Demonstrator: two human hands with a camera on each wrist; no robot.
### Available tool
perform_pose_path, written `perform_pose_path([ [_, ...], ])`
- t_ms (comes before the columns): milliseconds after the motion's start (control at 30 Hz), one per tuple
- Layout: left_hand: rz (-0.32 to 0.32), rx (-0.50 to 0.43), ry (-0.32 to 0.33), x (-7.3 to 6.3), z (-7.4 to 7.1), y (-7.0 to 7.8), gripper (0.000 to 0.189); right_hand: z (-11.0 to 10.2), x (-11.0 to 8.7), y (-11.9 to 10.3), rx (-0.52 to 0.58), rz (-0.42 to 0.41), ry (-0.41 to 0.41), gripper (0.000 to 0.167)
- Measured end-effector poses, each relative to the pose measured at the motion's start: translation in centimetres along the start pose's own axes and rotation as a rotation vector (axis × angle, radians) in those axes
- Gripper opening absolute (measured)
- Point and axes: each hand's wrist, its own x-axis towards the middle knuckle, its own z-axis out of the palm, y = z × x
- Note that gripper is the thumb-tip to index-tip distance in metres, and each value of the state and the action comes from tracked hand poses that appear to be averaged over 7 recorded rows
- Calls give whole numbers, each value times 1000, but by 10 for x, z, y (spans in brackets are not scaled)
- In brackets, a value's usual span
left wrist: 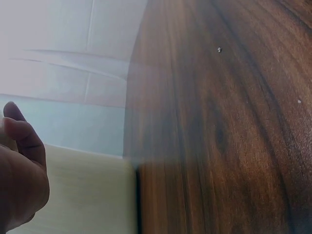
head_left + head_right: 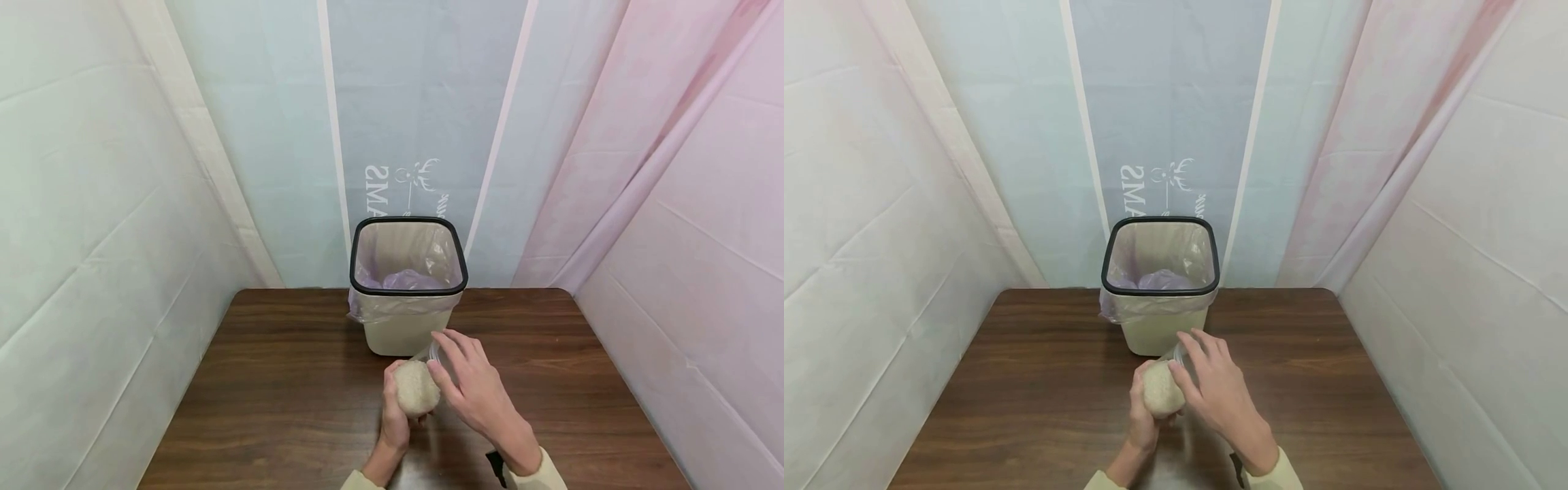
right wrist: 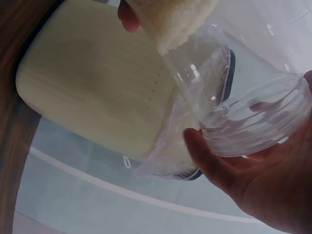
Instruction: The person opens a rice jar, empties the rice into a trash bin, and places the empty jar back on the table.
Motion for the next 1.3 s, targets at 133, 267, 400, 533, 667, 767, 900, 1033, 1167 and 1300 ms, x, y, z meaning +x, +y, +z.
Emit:
perform_pose_path([
  [133, 7, -8, -23, 1, 0, 0, 57, 3, 2, 3, 33, -46, 85, 39],
  [267, 15, -17, -50, 3, -1, 1, 58, 5, 2, 6, 73, -97, 167, 37],
  [400, 4, -32, -60, 3, 0, 2, 58, 6, 3, 7, 104, -128, 221, 35],
  [533, -18, -55, -58, 5, 1, 4, 58, 6, 5, 8, 121, -152, 252, 35],
  [667, -27, -70, -63, 6, 2, 6, 57, 7, 8, 9, 126, -192, 278, 39],
  [767, -41, -74, -61, 7, 3, 6, 57, 7, 9, 10, 124, -219, 287, 41],
  [900, -67, -88, -47, 7, 4, 7, 57, 7, 10, 10, 108, -240, 279, 41],
  [1033, -98, -110, -40, 6, 4, 6, 59, 7, 10, 12, 102, -263, 271, 42],
  [1167, -131, -117, -44, 5, 3, 5, 59, 6, 11, 14, 131, -302, 271, 41],
  [1300, -136, -122, -49, 5, 2, 4, 59, 7, 12, 18, 172, -351, 273, 40],
])
